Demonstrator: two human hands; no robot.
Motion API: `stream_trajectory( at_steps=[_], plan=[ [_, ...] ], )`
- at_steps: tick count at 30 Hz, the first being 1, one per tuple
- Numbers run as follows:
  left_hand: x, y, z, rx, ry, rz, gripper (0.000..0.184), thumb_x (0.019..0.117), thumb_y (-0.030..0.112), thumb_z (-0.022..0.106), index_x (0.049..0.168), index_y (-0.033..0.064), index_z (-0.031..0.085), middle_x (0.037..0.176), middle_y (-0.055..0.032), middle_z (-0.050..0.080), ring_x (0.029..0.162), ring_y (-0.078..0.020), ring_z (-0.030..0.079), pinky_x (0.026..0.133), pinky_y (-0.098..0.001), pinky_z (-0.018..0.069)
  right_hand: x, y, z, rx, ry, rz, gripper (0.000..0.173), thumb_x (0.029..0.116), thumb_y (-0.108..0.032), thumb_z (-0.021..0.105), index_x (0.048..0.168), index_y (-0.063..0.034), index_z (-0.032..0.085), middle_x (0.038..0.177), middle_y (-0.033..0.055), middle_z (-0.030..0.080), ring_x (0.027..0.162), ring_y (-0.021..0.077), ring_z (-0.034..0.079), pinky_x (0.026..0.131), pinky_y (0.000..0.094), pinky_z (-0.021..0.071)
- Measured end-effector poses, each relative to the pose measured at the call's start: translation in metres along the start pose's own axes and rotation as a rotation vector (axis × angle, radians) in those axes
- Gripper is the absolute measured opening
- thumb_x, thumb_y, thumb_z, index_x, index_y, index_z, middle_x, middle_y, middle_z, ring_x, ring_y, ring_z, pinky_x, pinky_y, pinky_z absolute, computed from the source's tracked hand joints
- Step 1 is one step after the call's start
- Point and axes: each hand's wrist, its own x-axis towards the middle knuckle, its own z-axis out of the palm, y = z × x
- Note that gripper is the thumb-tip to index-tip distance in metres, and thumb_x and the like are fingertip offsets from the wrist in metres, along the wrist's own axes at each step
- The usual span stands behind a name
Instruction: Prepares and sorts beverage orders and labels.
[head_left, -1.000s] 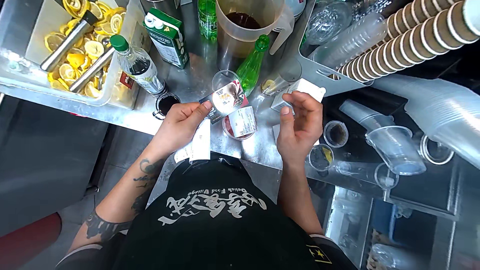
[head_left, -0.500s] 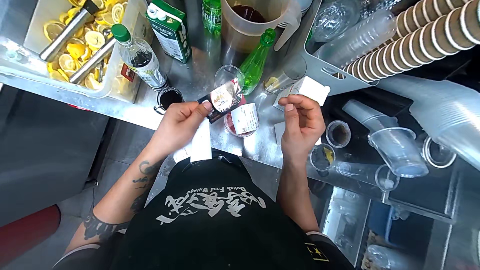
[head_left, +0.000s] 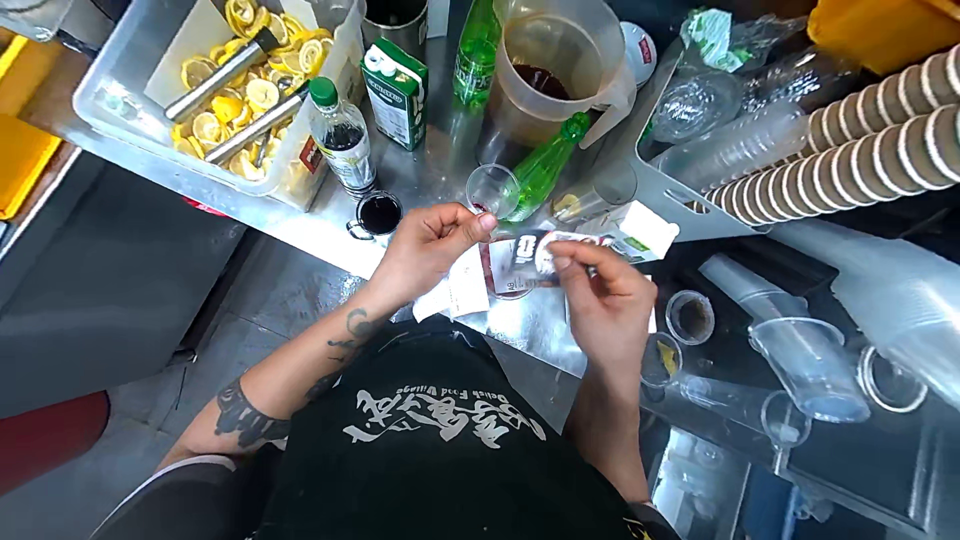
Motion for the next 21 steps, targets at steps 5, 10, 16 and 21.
stream_trajectory(
  at_steps=[5, 10, 16, 21],
  plan=[
    [0.000, 0.005, 0.010, 0.175, 0.191, 0.097, 0.026, 0.1031, 0.031, 0.061, 0.098, 0.0077, 0.073, 0.078, 0.0019, 0.067, 0.066, -0.0045, 0.060, 0.061, -0.0239, 0.0531, -0.010, -0.021, 0.026, 0.091, -0.191, 0.095, 0.030, 0.0860, -0.018, 0.083, 0.111, -0.0040, 0.076, 0.104, 0.0043, 0.076, 0.084, 0.0058, 0.070, 0.073, 0.0241, 0.0610],
    [-0.001, 0.012, 0.018, 0.068, 0.143, 0.180, 0.018, 0.1008, 0.015, 0.062, 0.110, 0.0014, 0.069, 0.074, 0.0073, 0.066, 0.062, 0.0025, 0.058, 0.060, -0.0179, 0.0521, 0.007, -0.020, 0.026, 0.079, -0.140, 0.092, 0.015, 0.0930, -0.015, 0.076, 0.094, -0.0001, 0.074, 0.083, 0.0078, 0.071, 0.067, 0.0102, 0.064, 0.062, 0.0284, 0.0559],
    [-0.004, 0.024, 0.005, 0.096, -0.206, 0.239, 0.045, 0.1039, 0.017, 0.061, 0.144, -0.0007, 0.054, 0.109, -0.0134, 0.074, 0.082, -0.0142, 0.071, 0.075, -0.0365, 0.0614, 0.015, -0.023, -0.004, 0.028, -0.165, 0.145, 0.018, 0.0942, -0.019, 0.075, 0.099, -0.0022, 0.075, 0.086, 0.0063, 0.072, 0.070, 0.0106, 0.066, 0.065, 0.0312, 0.0574],
    [0.004, 0.025, -0.011, 0.086, 0.087, 0.242, 0.018, 0.0980, 0.012, 0.068, 0.111, 0.0027, 0.076, 0.095, -0.0044, 0.076, 0.070, -0.0071, 0.066, 0.063, -0.0273, 0.0580, 0.034, -0.030, -0.020, 0.272, 0.202, 0.121, 0.029, 0.0963, 0.001, 0.057, 0.123, -0.0003, 0.068, 0.118, 0.0126, 0.072, 0.086, 0.0212, 0.073, 0.077, 0.0409, 0.0646]
  ],
)
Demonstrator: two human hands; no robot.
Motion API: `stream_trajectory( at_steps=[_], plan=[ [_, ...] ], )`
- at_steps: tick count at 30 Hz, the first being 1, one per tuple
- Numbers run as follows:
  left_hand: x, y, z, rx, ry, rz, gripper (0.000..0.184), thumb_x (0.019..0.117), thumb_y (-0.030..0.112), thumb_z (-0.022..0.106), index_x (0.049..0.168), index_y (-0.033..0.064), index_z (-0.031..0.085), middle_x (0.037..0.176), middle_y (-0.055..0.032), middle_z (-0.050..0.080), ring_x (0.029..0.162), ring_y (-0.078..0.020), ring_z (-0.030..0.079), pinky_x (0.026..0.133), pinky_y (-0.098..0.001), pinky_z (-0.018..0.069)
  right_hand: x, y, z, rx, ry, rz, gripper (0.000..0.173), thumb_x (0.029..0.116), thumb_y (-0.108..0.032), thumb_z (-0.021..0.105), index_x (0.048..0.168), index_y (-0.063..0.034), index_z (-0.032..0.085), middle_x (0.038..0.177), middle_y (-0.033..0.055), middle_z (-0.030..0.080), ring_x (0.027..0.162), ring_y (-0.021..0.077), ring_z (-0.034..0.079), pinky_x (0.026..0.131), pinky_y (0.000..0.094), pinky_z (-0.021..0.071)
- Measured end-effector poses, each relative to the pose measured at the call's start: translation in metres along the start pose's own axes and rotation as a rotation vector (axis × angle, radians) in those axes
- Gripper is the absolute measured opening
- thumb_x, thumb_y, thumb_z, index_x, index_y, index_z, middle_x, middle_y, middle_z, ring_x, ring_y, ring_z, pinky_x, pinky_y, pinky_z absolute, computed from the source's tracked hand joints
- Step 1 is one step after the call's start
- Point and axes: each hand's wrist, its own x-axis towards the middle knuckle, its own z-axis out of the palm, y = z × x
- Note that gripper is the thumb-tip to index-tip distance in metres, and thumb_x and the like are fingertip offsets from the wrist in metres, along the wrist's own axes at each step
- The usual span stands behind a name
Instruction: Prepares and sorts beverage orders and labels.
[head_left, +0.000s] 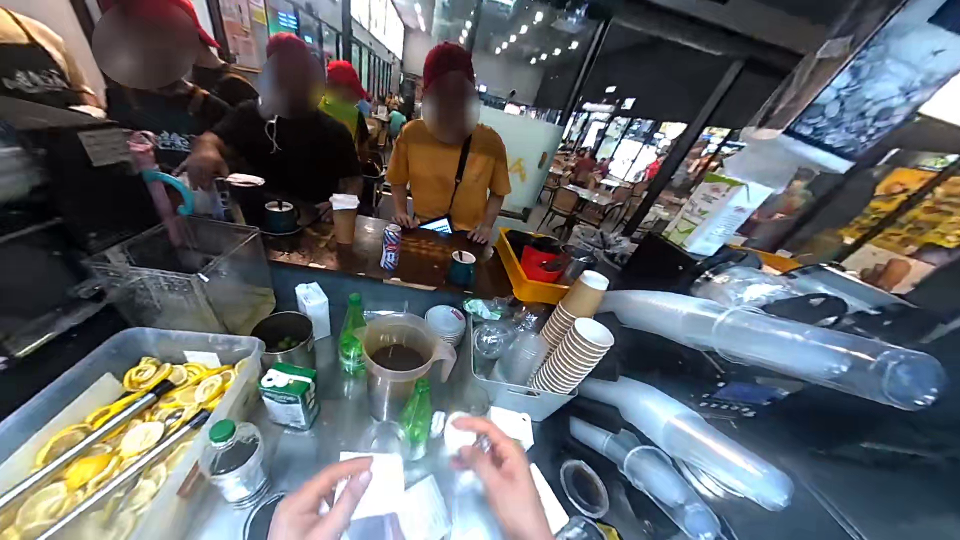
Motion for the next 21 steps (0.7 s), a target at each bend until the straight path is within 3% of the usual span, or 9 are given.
stream_trajectory(
  at_steps=[2, 5, 8, 10, 12, 14, 16, 18, 21],
  plan=[
    [0.000, 0.002, -0.006, 0.059, 0.074, -0.033, 0.016, 0.0946, 0.015, 0.073, 0.107, 0.0059, 0.078, 0.092, -0.0021, 0.076, 0.066, -0.0059, 0.064, 0.059, -0.0259, 0.0560, 0.012, -0.001, -0.001, 0.369, 0.047, 0.060, 0.031, 0.0954, 0.002, 0.050, 0.123, 0.0002, 0.063, 0.115, 0.0160, 0.068, 0.081, 0.0238, 0.071, 0.073, 0.0419, 0.0630],
    [0.004, 0.004, -0.007, 0.203, 0.054, 0.058, 0.023, 0.0941, 0.024, 0.075, 0.110, 0.0088, 0.079, 0.093, -0.0017, 0.076, 0.067, -0.0031, 0.062, 0.063, -0.0237, 0.0529, 0.018, -0.005, 0.003, 0.621, -0.131, 0.175, 0.029, 0.0936, -0.001, 0.051, 0.121, -0.0087, 0.055, 0.101, 0.0125, 0.066, 0.073, 0.0187, 0.067, 0.062, 0.0339, 0.0587],
    [0.005, 0.009, -0.007, 0.279, -0.048, 0.197, 0.041, 0.0891, 0.031, 0.081, 0.123, 0.0074, 0.075, 0.099, -0.0081, 0.075, 0.073, -0.0073, 0.065, 0.067, -0.0272, 0.0569, 0.013, -0.005, 0.018, 0.509, -0.390, 0.303, 0.041, 0.0926, -0.006, 0.056, 0.133, -0.0106, 0.048, 0.098, 0.0101, 0.067, 0.066, 0.0129, 0.063, 0.054, 0.0268, 0.0536],
    [0.002, 0.013, -0.008, 0.307, -0.124, 0.277, 0.050, 0.0855, 0.030, 0.085, 0.129, 0.0082, 0.072, 0.101, -0.0120, 0.074, 0.074, -0.0106, 0.067, 0.065, -0.0290, 0.0583, 0.009, 0.001, 0.029, 0.417, -0.508, 0.346, 0.049, 0.0935, -0.007, 0.058, 0.140, -0.0112, 0.043, 0.098, 0.0100, 0.069, 0.063, 0.0101, 0.061, 0.052, 0.0239, 0.0499],
    [-0.003, 0.013, -0.010, 0.356, -0.169, 0.366, 0.043, 0.0875, 0.027, 0.083, 0.126, 0.0109, 0.074, 0.095, -0.0119, 0.073, 0.072, -0.0123, 0.066, 0.064, -0.0297, 0.0569, 0.005, 0.005, 0.038, 0.370, -0.605, 0.388, 0.052, 0.0942, -0.005, 0.057, 0.143, -0.0127, 0.040, 0.099, 0.0095, 0.069, 0.059, 0.0078, 0.058, 0.050, 0.0221, 0.0470],
    [-0.006, 0.013, -0.016, 0.422, -0.201, 0.463, 0.026, 0.0924, 0.028, 0.078, 0.114, 0.0143, 0.077, 0.086, -0.0082, 0.072, 0.070, -0.0131, 0.066, 0.065, -0.0303, 0.0558, 0.002, 0.008, 0.042, 0.332, -0.666, 0.407, 0.054, 0.0959, -0.007, 0.059, 0.146, -0.0144, 0.038, 0.096, 0.0092, 0.068, 0.056, 0.0079, 0.056, 0.048, 0.0226, 0.0456],
    [-0.008, 0.015, -0.024, 0.469, -0.232, 0.511, 0.016, 0.0958, 0.027, 0.073, 0.107, 0.0158, 0.078, 0.080, -0.0065, 0.071, 0.070, -0.0151, 0.066, 0.066, -0.0322, 0.0557, 0.003, 0.006, 0.040, 0.170, -0.626, 0.359, 0.060, 0.0992, -0.016, 0.063, 0.151, -0.0145, 0.033, 0.091, 0.0084, 0.069, 0.060, 0.0123, 0.061, 0.053, 0.0279, 0.0526],
    [-0.011, 0.018, -0.033, 0.517, -0.218, 0.508, 0.015, 0.0973, 0.025, 0.071, 0.106, 0.0148, 0.079, 0.080, -0.0076, 0.071, 0.071, -0.0166, 0.066, 0.067, -0.0333, 0.0560, 0.005, 0.009, 0.031, -0.144, -0.445, 0.262, 0.064, 0.1008, -0.027, 0.064, 0.155, -0.0117, 0.033, 0.091, 0.0074, 0.071, 0.066, 0.0164, 0.068, 0.061, 0.0351, 0.0597],
    [-0.014, 0.018, -0.049, 0.572, -0.182, 0.492, 0.016, 0.0987, 0.024, 0.069, 0.107, 0.0142, 0.078, 0.080, -0.0093, 0.070, 0.071, -0.0184, 0.066, 0.066, -0.0340, 0.0557, 0.006, 0.039, 0.007, -0.611, -0.209, 0.232, 0.066, 0.0981, -0.043, 0.065, 0.153, -0.0142, 0.043, 0.107, 0.0074, 0.072, 0.088, 0.0201, 0.072, 0.081, 0.0429, 0.0606]
  ],
)
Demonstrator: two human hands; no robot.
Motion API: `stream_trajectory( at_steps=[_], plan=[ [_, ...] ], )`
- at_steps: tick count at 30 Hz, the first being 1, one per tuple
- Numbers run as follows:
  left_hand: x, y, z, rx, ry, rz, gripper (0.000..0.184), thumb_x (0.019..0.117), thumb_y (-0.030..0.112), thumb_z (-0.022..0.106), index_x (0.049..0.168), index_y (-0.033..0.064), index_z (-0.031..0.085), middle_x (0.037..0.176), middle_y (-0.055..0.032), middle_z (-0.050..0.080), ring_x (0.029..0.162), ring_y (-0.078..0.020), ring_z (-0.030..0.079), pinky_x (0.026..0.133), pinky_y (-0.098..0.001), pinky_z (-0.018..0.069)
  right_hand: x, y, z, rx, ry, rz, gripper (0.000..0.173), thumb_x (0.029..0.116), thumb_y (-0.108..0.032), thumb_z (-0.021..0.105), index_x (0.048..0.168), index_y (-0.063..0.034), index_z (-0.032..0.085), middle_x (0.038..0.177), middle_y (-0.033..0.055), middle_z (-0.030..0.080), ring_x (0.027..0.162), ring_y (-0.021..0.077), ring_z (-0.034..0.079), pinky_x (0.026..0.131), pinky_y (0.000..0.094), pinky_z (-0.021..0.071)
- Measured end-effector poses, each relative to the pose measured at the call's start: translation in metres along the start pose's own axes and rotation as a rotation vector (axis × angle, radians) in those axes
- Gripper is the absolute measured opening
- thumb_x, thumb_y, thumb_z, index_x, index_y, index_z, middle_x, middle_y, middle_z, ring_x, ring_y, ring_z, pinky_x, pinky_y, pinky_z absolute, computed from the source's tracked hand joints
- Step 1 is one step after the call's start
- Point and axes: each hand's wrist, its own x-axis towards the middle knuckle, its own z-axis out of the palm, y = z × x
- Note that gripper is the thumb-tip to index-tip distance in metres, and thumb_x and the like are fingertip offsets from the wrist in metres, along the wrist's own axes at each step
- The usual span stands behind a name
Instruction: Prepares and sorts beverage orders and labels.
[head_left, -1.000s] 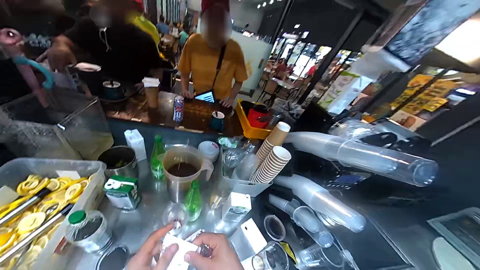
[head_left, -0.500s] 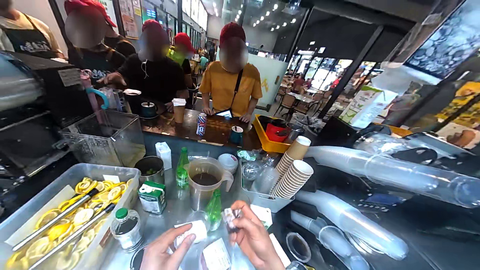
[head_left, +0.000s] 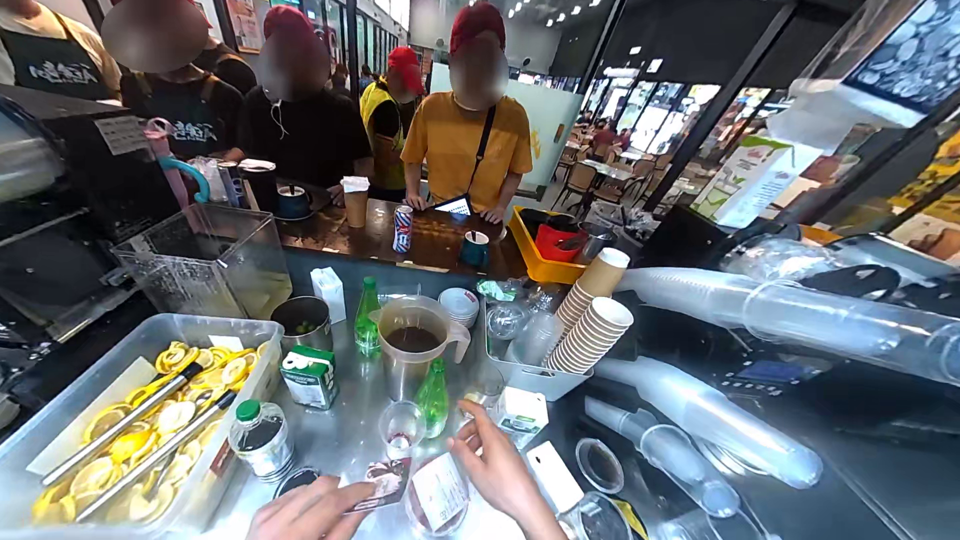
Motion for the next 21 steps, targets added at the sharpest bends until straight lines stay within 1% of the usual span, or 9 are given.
stream_trajectory(
  at_steps=[2, 4, 7, 12, 14, 15, 17, 19, 21],
  plan=[
    [-0.002, -0.003, -0.005, -0.020, 0.003, -0.022, 0.016, 0.0980, 0.021, 0.070, 0.107, 0.0114, 0.078, 0.079, -0.0123, 0.069, 0.069, -0.0210, 0.065, 0.065, -0.0353, 0.0547, -0.001, 0.025, 0.000, -0.105, -0.072, 0.100, 0.076, 0.0939, -0.051, 0.068, 0.155, -0.0145, 0.044, 0.131, 0.0154, 0.064, 0.112, 0.0284, 0.067, 0.099, 0.0498, 0.0544],
    [-0.007, -0.006, -0.006, -0.050, 0.001, -0.059, 0.016, 0.0969, 0.019, 0.071, 0.106, 0.0093, 0.079, 0.080, -0.0138, 0.070, 0.070, -0.0216, 0.065, 0.066, -0.0357, 0.0546, -0.002, 0.048, 0.012, -0.103, -0.190, 0.155, 0.080, 0.0898, -0.053, 0.073, 0.154, -0.0114, 0.047, 0.137, 0.0194, 0.061, 0.119, 0.0327, 0.064, 0.103, 0.0526, 0.0515],
    [-0.010, -0.010, -0.003, -0.063, -0.018, -0.110, 0.016, 0.0961, 0.020, 0.073, 0.105, 0.0095, 0.079, 0.080, -0.0138, 0.070, 0.070, -0.0217, 0.065, 0.066, -0.0365, 0.0548, 0.000, 0.072, 0.029, -0.038, -0.208, 0.183, 0.063, 0.0899, -0.042, 0.076, 0.142, -0.0099, 0.059, 0.119, 0.0145, 0.070, 0.099, 0.0271, 0.071, 0.091, 0.0489, 0.0578],
    [-0.007, -0.010, -0.004, -0.021, -0.134, -0.157, 0.019, 0.0986, 0.027, 0.070, 0.106, 0.0120, 0.079, 0.084, -0.0125, 0.072, 0.073, -0.0233, 0.068, 0.067, -0.0415, 0.0564, 0.008, 0.078, 0.027, 0.180, -0.139, 0.267, 0.049, 0.0870, -0.023, 0.080, 0.131, -0.0086, 0.064, 0.091, 0.0093, 0.073, 0.078, 0.0210, 0.070, 0.077, 0.0439, 0.0591],
    [-0.004, -0.008, -0.007, 0.029, -0.190, -0.165, 0.021, 0.0999, 0.030, 0.068, 0.106, 0.0131, 0.079, 0.086, -0.0120, 0.073, 0.075, -0.0243, 0.070, 0.067, -0.0437, 0.0574, 0.007, 0.074, 0.021, 0.493, -0.124, 0.324, 0.054, 0.0860, -0.013, 0.080, 0.135, -0.0053, 0.058, 0.090, 0.0125, 0.071, 0.076, 0.0227, 0.070, 0.072, 0.0428, 0.0616],
    [-0.001, -0.007, -0.009, 0.061, -0.217, -0.163, 0.023, 0.1006, 0.032, 0.067, 0.107, 0.0134, 0.079, 0.087, -0.0118, 0.073, 0.075, -0.0248, 0.071, 0.066, -0.0448, 0.0578, 0.006, 0.070, 0.016, 0.708, -0.119, 0.347, 0.053, 0.0870, -0.008, 0.079, 0.135, -0.0038, 0.056, 0.094, 0.0151, 0.071, 0.077, 0.0247, 0.071, 0.070, 0.0431, 0.0620],
    [0.006, -0.004, -0.015, 0.139, -0.278, -0.152, 0.025, 0.1021, 0.034, 0.064, 0.107, 0.0136, 0.078, 0.089, -0.0110, 0.073, 0.076, -0.0259, 0.072, 0.065, -0.0466, 0.0578, 0.007, 0.068, 0.006, 1.082, -0.147, 0.358, 0.044, 0.0917, -0.006, 0.072, 0.133, -0.0042, 0.055, 0.099, 0.0165, 0.071, 0.075, 0.0230, 0.071, 0.066, 0.0386, 0.0613],
    [0.014, -0.002, -0.019, 0.202, -0.323, -0.119, 0.026, 0.1028, 0.035, 0.062, 0.106, 0.0135, 0.078, 0.089, -0.0101, 0.073, 0.074, -0.0260, 0.071, 0.062, -0.0467, 0.0572, 0.012, 0.069, 0.003, 1.248, -0.187, 0.371, 0.035, 0.0947, -0.007, 0.068, 0.128, -0.0055, 0.057, 0.096, 0.0137, 0.070, 0.068, 0.0175, 0.067, 0.060, 0.0318, 0.0587],
    [0.022, -0.001, -0.019, 0.242, -0.334, -0.078, 0.026, 0.1029, 0.035, 0.062, 0.105, 0.0143, 0.078, 0.087, -0.0087, 0.073, 0.071, -0.0247, 0.070, 0.060, -0.0448, 0.0563, 0.019, 0.070, 0.006, 1.273, -0.211, 0.400, 0.031, 0.0943, -0.007, 0.069, 0.123, -0.0062, 0.058, 0.093, 0.0117, 0.069, 0.065, 0.0144, 0.064, 0.058, 0.0285, 0.0557]
  ],
)
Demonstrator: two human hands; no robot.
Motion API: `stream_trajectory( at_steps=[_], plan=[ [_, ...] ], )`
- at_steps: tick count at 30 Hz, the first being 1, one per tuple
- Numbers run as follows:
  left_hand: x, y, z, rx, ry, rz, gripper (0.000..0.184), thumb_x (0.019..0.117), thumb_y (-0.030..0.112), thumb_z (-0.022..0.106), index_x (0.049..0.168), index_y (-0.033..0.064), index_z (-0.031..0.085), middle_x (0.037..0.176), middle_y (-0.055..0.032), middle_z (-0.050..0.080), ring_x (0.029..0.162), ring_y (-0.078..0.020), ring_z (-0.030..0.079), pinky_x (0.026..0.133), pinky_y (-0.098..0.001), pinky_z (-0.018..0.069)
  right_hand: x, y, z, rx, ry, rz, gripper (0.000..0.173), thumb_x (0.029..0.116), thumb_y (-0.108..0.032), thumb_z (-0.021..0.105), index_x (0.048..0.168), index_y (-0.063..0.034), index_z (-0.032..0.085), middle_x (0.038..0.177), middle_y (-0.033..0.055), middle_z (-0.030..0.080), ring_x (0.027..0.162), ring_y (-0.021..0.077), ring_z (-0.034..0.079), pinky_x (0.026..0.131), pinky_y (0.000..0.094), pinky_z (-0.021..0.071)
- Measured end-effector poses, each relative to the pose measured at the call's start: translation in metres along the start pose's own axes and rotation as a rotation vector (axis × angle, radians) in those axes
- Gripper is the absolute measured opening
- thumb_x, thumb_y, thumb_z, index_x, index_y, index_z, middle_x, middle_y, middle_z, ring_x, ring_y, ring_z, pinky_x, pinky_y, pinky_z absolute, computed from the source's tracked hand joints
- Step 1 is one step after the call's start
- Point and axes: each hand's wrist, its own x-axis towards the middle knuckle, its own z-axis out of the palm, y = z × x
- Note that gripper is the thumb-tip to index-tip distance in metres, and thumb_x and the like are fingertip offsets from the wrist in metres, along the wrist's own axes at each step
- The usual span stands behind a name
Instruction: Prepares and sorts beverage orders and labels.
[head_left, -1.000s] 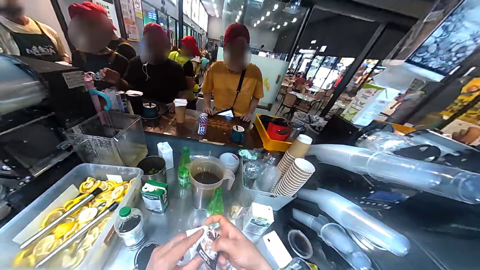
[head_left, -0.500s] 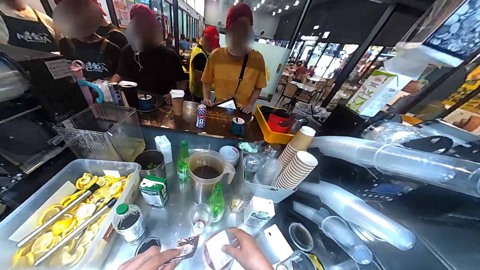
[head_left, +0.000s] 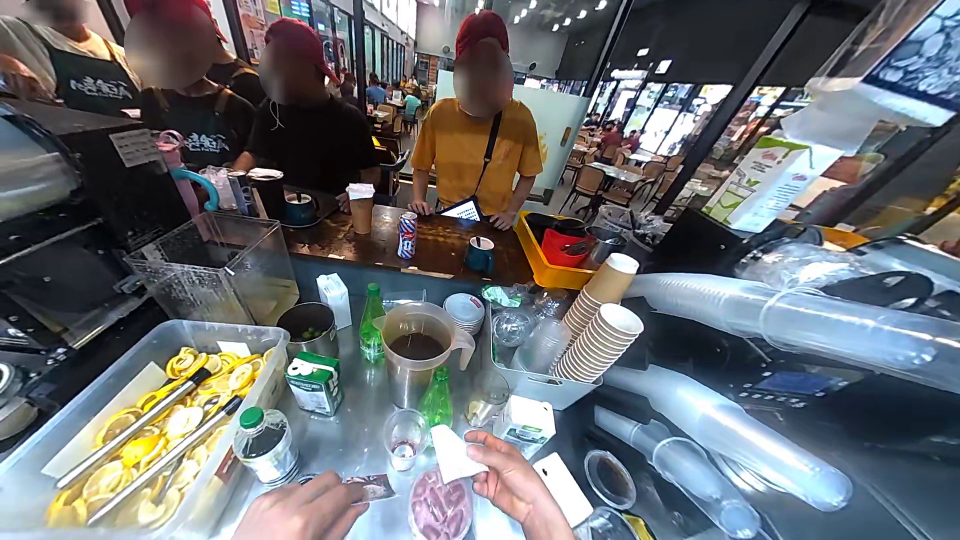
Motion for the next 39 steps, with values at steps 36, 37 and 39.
stream_trajectory(
  at_steps=[36, 37, 39],
  plan=[
    [0.006, 0.009, 0.051, -0.616, 0.300, 0.020, 0.030, 0.0932, 0.010, 0.072, 0.122, -0.0007, 0.073, 0.087, -0.0044, 0.069, 0.068, -0.0039, 0.057, 0.060, -0.0191, 0.0499, -0.041, -0.001, 0.077, -0.356, -0.258, -0.488, 0.036, 0.0982, -0.003, 0.062, 0.134, -0.0088, 0.061, 0.099, 0.0095, 0.069, 0.074, 0.0130, 0.067, 0.066, 0.0291, 0.0605],
    [0.001, 0.010, 0.050, -0.742, 0.306, -0.064, 0.035, 0.0942, 0.007, 0.069, 0.128, -0.0019, 0.069, 0.091, -0.0047, 0.070, 0.066, -0.0031, 0.055, 0.058, -0.0186, 0.0480, -0.039, -0.002, 0.073, -0.306, -0.248, -0.548, 0.029, 0.0996, -0.004, 0.061, 0.129, -0.0083, 0.063, 0.105, 0.0091, 0.069, 0.078, 0.0129, 0.068, 0.067, 0.0288, 0.0608],
    [-0.011, 0.011, 0.047, -0.958, 0.299, -0.184, 0.038, 0.0998, 0.004, 0.056, 0.137, -0.0013, 0.062, 0.108, -0.0083, 0.074, 0.064, -0.0049, 0.061, 0.056, -0.0221, 0.0548, -0.038, -0.004, 0.065, -0.348, -0.158, -0.655, 0.020, 0.1011, -0.007, 0.059, 0.119, -0.0079, 0.068, 0.104, 0.0060, 0.070, 0.080, 0.0128, 0.069, 0.069, 0.0297, 0.0619]
  ],
)
